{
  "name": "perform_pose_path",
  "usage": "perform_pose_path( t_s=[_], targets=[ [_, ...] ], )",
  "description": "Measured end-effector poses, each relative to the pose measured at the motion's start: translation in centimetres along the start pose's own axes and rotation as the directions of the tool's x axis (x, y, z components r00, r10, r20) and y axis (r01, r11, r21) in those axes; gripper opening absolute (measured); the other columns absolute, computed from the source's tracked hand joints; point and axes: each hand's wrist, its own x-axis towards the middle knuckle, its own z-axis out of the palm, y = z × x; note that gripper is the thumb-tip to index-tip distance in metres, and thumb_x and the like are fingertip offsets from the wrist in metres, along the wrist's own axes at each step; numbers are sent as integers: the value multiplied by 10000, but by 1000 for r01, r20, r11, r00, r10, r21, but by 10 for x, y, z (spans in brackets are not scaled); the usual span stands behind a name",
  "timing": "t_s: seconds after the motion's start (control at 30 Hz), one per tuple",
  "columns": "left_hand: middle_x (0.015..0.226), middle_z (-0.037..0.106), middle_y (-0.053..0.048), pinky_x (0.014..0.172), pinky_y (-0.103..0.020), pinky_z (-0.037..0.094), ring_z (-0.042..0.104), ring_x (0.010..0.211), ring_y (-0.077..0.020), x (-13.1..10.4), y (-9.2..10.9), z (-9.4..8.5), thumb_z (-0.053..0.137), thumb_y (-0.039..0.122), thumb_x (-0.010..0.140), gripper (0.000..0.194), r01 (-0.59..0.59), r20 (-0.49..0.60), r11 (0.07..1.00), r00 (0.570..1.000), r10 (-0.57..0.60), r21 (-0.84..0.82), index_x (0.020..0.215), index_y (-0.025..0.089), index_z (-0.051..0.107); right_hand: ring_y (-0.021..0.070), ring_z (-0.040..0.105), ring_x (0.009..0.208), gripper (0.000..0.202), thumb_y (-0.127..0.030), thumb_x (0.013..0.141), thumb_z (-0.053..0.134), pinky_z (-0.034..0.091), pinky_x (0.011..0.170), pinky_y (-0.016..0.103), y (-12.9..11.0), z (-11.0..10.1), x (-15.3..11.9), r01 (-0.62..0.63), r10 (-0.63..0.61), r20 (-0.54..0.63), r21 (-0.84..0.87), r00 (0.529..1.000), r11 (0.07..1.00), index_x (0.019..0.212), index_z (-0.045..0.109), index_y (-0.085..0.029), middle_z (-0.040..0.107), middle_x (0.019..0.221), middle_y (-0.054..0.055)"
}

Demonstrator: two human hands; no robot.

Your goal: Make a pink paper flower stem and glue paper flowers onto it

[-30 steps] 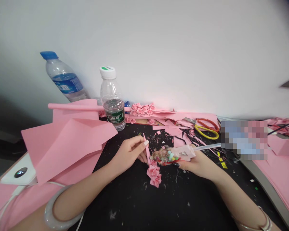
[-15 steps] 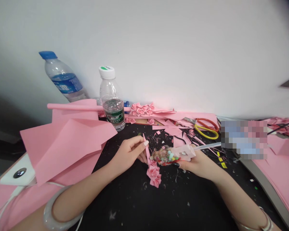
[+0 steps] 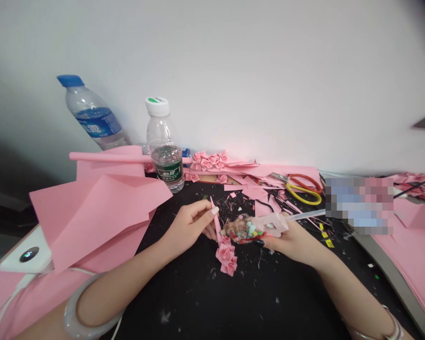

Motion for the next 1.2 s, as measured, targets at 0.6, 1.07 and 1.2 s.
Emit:
perform_pose_path(
  t_s=[0.6,1.07,1.2],
  targets=[
    [559,606,21,532,-232,540,647,515,-131,1,-2,-1,497,356,892,262,-11,-4,1000,1000,11,1,715,163,495,95,432,461,255,-288,792,573,330,439,206,-7,-3,-2,-1,-22,-80,-279,997,960,592,449,-189,453,534,-40],
    [531,593,36,493,-201,512,627,479,-111,1,-2,-3,476,323,903,272,6,-46,999,999,-8,-34,682,164,466,221,579,916,464,-186,750,537,447,775,328,4,-7,-2,-51,4,-74,-649,997,759,1211,482,-176,605,1087,94],
    [544,598,35,488,-195,503,622,479,-107,2,-2,-4,480,321,899,266,12,-60,999,998,-15,-50,683,165,463,249,503,1121,604,-125,717,517,408,942,388,6,-5,-2,14,-56,-49,-619,997,785,1310,412,-170,529,1236,120]
  ],
)
